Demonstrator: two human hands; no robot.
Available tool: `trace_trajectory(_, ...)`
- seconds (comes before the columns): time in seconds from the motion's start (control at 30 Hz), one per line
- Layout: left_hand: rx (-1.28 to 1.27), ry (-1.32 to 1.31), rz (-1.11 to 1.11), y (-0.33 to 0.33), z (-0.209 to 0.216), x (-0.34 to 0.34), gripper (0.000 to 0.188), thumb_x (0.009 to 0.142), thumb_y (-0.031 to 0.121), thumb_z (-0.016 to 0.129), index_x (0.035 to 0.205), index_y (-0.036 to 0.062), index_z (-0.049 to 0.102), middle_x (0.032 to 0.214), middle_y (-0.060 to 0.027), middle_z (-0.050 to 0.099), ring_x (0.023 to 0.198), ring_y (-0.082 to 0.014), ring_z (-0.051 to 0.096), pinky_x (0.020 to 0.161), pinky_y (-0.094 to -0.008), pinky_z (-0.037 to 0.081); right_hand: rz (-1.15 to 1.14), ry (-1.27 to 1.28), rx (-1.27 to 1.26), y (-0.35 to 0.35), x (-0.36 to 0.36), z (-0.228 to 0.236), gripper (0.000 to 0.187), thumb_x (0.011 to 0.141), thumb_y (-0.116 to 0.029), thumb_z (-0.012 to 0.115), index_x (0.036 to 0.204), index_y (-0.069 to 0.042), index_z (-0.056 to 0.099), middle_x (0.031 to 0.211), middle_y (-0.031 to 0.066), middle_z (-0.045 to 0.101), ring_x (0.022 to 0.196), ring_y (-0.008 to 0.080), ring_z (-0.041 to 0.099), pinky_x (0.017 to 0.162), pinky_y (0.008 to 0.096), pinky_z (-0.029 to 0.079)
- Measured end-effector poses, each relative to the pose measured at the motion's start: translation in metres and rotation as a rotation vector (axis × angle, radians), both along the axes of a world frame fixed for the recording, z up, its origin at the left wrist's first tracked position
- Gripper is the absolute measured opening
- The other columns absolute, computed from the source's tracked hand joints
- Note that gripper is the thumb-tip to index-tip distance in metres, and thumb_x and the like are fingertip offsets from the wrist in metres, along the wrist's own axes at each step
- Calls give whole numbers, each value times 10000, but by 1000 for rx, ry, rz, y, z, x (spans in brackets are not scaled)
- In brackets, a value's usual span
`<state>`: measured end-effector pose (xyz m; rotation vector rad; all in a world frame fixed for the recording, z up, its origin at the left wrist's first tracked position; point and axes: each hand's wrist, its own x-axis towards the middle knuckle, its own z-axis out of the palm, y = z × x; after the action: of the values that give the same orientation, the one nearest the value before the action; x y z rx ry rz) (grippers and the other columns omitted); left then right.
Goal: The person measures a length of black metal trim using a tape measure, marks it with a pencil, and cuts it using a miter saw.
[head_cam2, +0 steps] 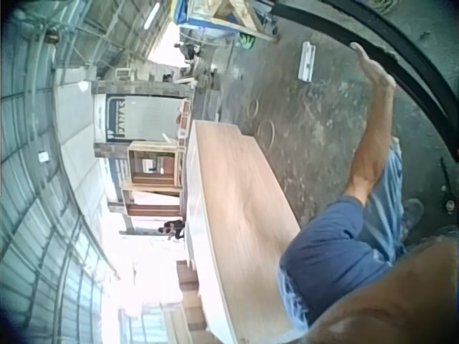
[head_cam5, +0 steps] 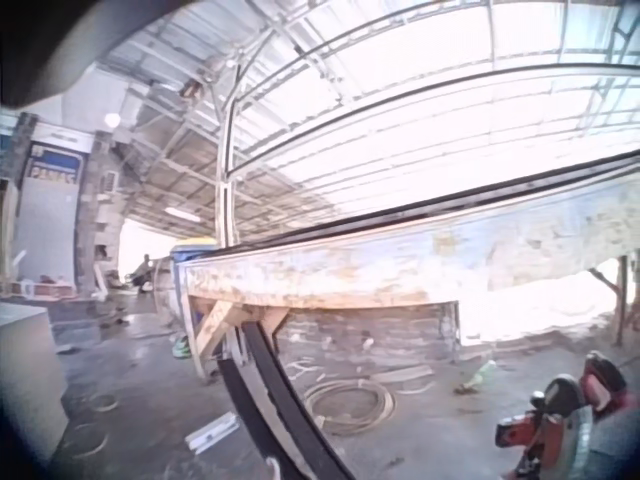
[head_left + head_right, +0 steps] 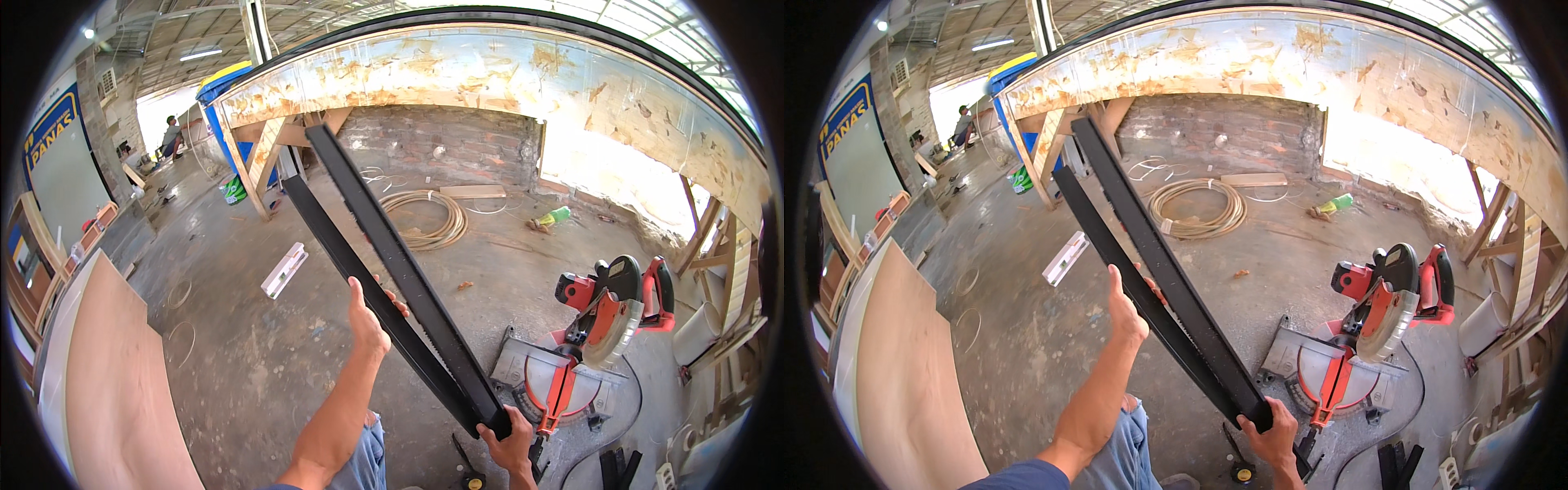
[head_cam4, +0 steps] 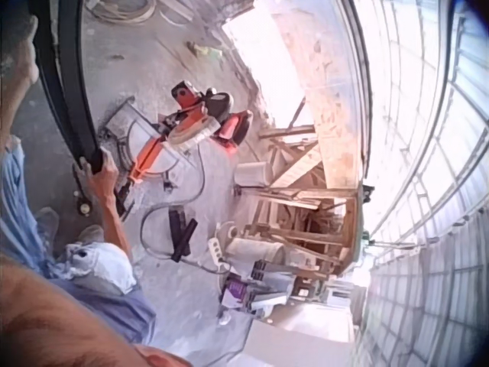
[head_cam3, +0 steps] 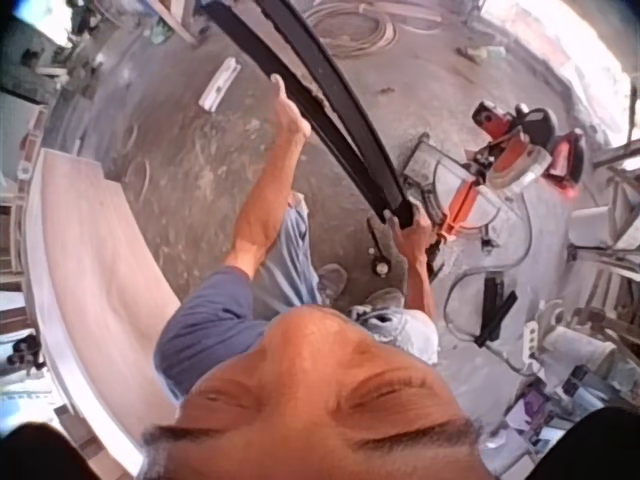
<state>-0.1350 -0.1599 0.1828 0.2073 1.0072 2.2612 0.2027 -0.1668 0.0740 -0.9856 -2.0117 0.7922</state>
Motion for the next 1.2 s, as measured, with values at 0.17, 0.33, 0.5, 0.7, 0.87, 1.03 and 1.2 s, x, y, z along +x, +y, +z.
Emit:
trace_trajectory(0.17, -71, 54, 147, 11, -10, 0, 549, 1024, 595, 468, 1147, 77, 603, 798, -90, 618, 729, -245, 663, 658, -409, 556, 8, -40, 75, -8, -3, -22, 549, 730, -320, 858, 1090, 22, 622, 911, 198, 667, 835, 395, 682, 732, 433, 534)
trace_trajectory(0.33, -61, 80, 37, 13, 7, -3, 601, 950, 682, 540, 1085, 98, 584, 718, -70, 568, 547, -233, 586, 509, -394, 507, -54, 18, 68, 8, 10, -18, 496, 775, -317, 825, 1118, -19, 628, 919, 176, 673, 841, 387, 673, 732, 427, 532)
trace_trajectory(0.5, -300, 199, 340, -21, 7, -44, 533, 989, 606, 549, 1112, 89, 507, 814, -90, 563, 616, -230, 549, 556, -368, 475, 6, -203, -104, 25, 7, -82, 570, 852, -420, 738, 1224, -8, 606, 1095, 191, 680, 1012, 398, 665, 867, 450, 537)
trace_trajectory(0.7, -309, 405, 331, -46, 43, -47, 522, 1061, 521, 448, 1258, 39, 486, 951, -130, 591, 706, -258, 585, 656, -386, 520, 43, -424, -232, 6, -9, -110, 569, 852, -370, 723, 1208, 47, 572, 1147, 235, 646, 1068, 416, 641, 901, 478, 529)
trace_trajectory(0.87, -236, 415, 183, -42, 40, -35, 525, 1059, 519, 450, 1309, 63, 520, 1021, -121, 614, 785, -266, 614, 763, -412, 522, 78, -423, -146, -9, -19, -152, 542, 840, -347, 742, 1152, 62, 570, 1074, 228, 638, 1068, 410, 635, 858, 492, 548)
trace_trajectory(1.03, -168, 429, 69, -26, 34, -13, 545, 1053, 523, 467, 1334, 58, 522, 942, -87, 615, 757, -228, 599, 720, -382, 508, 69, -395, -38, -14, -12, -161, 523, 849, -282, 729, 1204, 60, 555, 1143, 207, 600, 1133, 371, 575, 954, 455, 486)
trace_trajectory(1.2, -162, 359, 46, -23, 37, 2, 531, 1044, 526, 488, 1313, 75, 560, 930, -93, 626, 749, -232, 589, 696, -368, 506, -54, -524, 180, -42, 10, -152, 583, 838, -186, 708, 1331, 58, 513, 1198, 199, 551, 1167, 358, 512, 990, 472, 428)
